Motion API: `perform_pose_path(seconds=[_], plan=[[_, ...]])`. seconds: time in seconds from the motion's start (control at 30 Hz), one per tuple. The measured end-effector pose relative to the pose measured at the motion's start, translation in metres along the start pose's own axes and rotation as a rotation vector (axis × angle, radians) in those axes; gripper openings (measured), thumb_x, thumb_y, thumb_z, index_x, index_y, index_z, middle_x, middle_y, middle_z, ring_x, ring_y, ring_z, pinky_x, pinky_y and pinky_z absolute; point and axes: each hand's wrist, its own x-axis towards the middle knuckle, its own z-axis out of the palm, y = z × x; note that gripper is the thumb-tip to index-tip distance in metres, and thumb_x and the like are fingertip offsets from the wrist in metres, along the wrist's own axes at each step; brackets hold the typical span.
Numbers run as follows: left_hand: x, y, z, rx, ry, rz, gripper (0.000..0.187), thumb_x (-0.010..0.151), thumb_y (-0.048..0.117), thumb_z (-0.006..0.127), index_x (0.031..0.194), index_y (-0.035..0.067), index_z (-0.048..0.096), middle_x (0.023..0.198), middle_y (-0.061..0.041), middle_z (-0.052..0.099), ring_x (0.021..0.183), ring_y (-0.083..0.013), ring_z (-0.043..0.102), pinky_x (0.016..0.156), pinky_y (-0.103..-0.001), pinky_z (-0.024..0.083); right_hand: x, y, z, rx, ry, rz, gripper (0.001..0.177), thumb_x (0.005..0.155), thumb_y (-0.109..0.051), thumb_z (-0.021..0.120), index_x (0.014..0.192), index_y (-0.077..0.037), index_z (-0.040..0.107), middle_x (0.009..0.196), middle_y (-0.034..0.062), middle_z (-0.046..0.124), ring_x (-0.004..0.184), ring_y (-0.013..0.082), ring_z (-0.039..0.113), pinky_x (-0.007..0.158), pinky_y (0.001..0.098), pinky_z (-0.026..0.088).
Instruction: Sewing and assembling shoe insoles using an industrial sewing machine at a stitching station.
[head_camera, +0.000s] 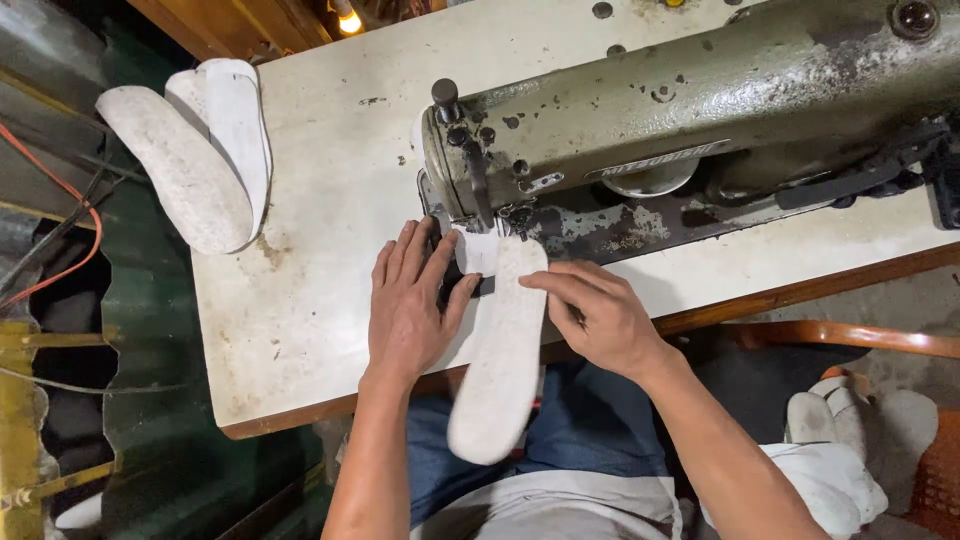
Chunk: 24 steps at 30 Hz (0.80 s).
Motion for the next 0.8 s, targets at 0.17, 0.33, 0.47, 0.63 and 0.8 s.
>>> perform_pose_path(seconds=[0.17, 0.33, 0.47, 0.63, 0.8], plan=[[0.001, -0.001, 0.002, -0.016, 0.002, -0.006, 0.054, 0.101, 0.049, 0.058, 0.145, 0.016, 0.059, 0.155, -0.016, 0.049, 0.15, -0.0306, 0.036, 0.124, -0.049, 0.021, -0.006, 0.01, 0.001, 0.327, 0.089, 0.168, 0.024, 0.097, -0.007, 0.061, 0.119, -0.003, 0.071, 0.09, 0.0141, 0.072, 0.066, 0.0184, 0.063, 0.063, 0.0374, 0.058], [0.0, 0.0, 0.001, -0.014, -0.018, -0.025, 0.055, 0.101, 0.051, 0.057, 0.145, 0.018, 0.059, 0.156, -0.015, 0.048, 0.151, -0.0297, 0.035, 0.124, -0.049, 0.02, 0.007, -0.003, 0.004, 0.415, 0.224, 0.223, 0.034, 0.096, -0.001, 0.069, 0.128, 0.0, 0.059, 0.09, 0.012, 0.07, 0.07, 0.0106, 0.055, 0.062, 0.033, 0.053], [0.0, 0.001, 0.002, -0.008, -0.029, -0.037, 0.054, 0.102, 0.05, 0.056, 0.146, 0.018, 0.058, 0.157, -0.015, 0.047, 0.152, -0.0293, 0.034, 0.125, -0.048, 0.019, 0.002, 0.011, 0.007, 0.502, 0.205, 0.344, 0.041, 0.094, -0.003, 0.072, 0.13, -0.002, 0.052, 0.086, 0.01, 0.069, 0.069, 0.0114, 0.056, 0.062, 0.029, 0.047], [-0.008, 0.007, 0.0, -0.041, 0.133, 0.021, 0.044, 0.099, 0.038, 0.068, 0.135, 0.012, 0.065, 0.142, -0.018, 0.059, 0.142, -0.0339, 0.048, 0.118, -0.051, 0.034, 0.003, 0.013, 0.011, 0.466, 0.273, 0.314, 0.008, 0.096, -0.004, 0.073, 0.102, 0.0, 0.069, 0.074, 0.0088, 0.068, 0.061, 0.0067, 0.05, 0.053, 0.0233, 0.042], [-0.021, 0.021, 0.003, -0.6, 0.24, 0.001, 0.025, 0.098, 0.032, 0.069, 0.114, 0.014, 0.075, 0.097, -0.003, 0.074, 0.083, -0.0206, 0.071, 0.082, -0.037, 0.058, 0.007, -0.008, 0.005, 0.442, 0.133, 0.311, 0.015, 0.102, -0.013, 0.067, 0.092, -0.002, 0.072, 0.075, 0.0123, 0.07, 0.064, 0.009, 0.05, 0.057, 0.0272, 0.044]])
